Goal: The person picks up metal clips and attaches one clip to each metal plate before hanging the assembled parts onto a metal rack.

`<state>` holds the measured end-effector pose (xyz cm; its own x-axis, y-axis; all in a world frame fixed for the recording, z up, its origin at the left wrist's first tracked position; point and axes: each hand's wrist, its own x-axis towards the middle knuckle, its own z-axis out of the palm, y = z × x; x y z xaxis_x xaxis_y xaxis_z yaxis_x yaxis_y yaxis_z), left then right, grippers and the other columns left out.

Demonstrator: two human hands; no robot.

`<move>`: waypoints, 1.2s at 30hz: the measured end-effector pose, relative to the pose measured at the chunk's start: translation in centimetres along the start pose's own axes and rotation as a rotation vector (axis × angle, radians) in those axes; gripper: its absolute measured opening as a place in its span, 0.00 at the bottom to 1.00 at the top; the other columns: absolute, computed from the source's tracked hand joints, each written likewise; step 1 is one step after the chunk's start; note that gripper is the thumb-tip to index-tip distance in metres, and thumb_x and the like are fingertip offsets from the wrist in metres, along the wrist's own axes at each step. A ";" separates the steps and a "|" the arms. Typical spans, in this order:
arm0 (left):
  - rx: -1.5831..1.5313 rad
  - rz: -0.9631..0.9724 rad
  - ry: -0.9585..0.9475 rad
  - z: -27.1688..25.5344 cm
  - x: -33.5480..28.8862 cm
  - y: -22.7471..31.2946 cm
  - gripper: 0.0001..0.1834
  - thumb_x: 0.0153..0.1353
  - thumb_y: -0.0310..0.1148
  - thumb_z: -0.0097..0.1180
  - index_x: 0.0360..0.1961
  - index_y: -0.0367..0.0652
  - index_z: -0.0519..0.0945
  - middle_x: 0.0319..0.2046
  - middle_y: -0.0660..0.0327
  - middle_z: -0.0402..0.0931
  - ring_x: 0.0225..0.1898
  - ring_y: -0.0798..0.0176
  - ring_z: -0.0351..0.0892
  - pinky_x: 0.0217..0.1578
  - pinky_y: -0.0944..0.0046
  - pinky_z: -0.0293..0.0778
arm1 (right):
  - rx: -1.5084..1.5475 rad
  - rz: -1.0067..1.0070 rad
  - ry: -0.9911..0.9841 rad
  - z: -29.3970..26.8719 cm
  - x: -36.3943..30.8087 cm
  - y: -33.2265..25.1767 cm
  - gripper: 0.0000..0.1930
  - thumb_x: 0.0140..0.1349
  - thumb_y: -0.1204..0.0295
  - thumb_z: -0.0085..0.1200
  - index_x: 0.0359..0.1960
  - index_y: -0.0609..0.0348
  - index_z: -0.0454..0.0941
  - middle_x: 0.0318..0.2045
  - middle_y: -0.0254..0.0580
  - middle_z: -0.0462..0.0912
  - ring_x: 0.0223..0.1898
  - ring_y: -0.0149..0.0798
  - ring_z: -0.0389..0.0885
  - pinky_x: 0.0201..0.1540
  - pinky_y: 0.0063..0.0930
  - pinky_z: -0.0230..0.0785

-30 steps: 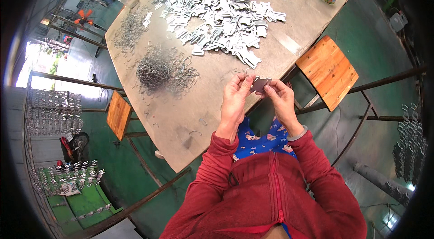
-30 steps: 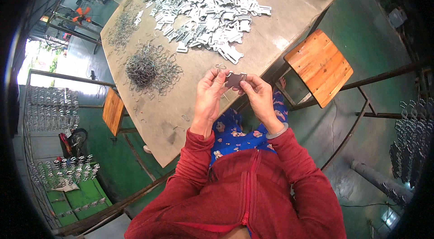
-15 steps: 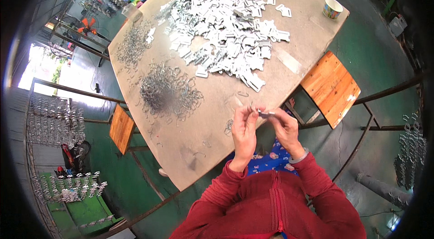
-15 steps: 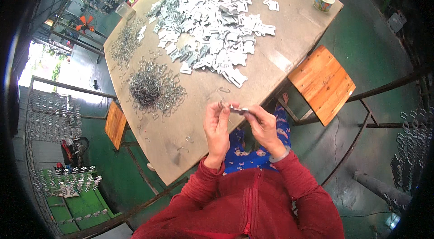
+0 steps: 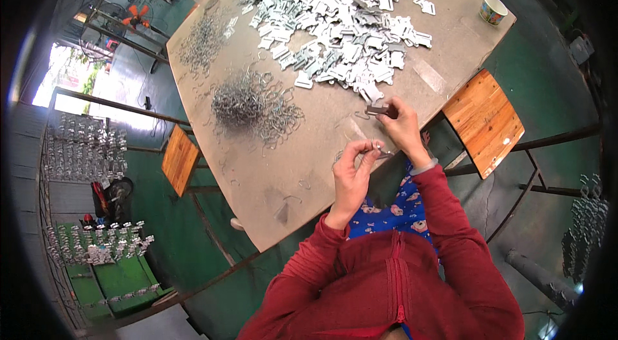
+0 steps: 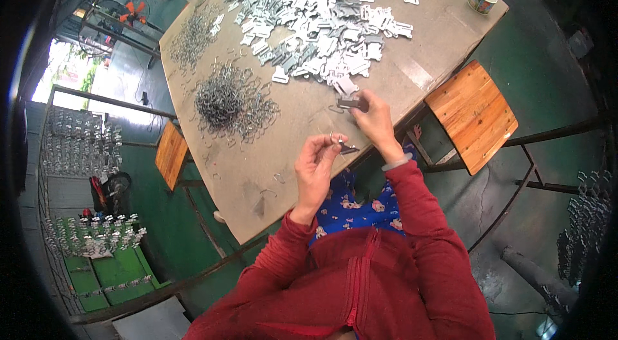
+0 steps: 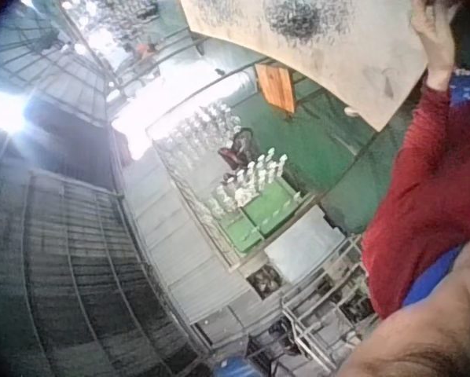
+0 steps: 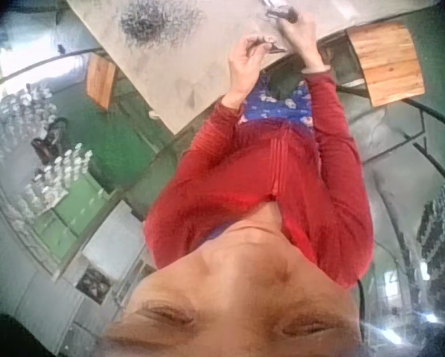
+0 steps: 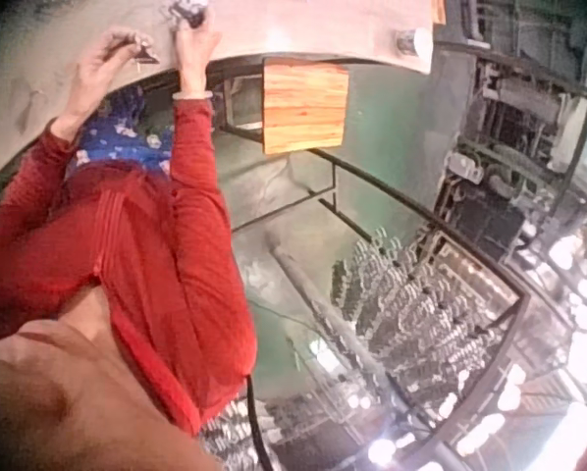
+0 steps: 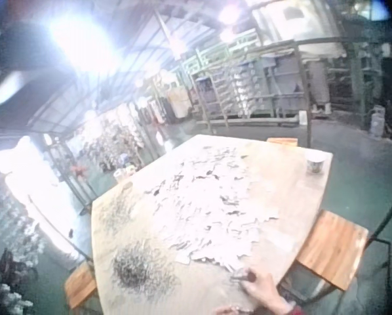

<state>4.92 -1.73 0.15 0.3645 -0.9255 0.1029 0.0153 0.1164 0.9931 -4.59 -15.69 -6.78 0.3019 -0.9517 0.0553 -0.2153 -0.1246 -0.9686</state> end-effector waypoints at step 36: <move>1.097 0.153 0.271 -12.4 5.3 -4.4 0.10 0.55 0.33 0.59 0.36 0.39 0.82 0.32 0.54 0.78 0.38 0.53 0.75 0.41 0.57 0.70 | 0.114 -0.102 -0.108 -5.3 -5.8 -12.7 0.02 0.55 0.83 0.58 0.30 0.67 0.79 0.25 0.36 0.82 0.27 0.25 0.80 0.30 0.17 0.71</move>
<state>18.37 -2.71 -4.34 0.4835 -0.8049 0.3439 -0.8205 -0.2799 0.4985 -8.50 -10.10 6.48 0.4162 -0.8993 0.1346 -0.0739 -0.1810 -0.9807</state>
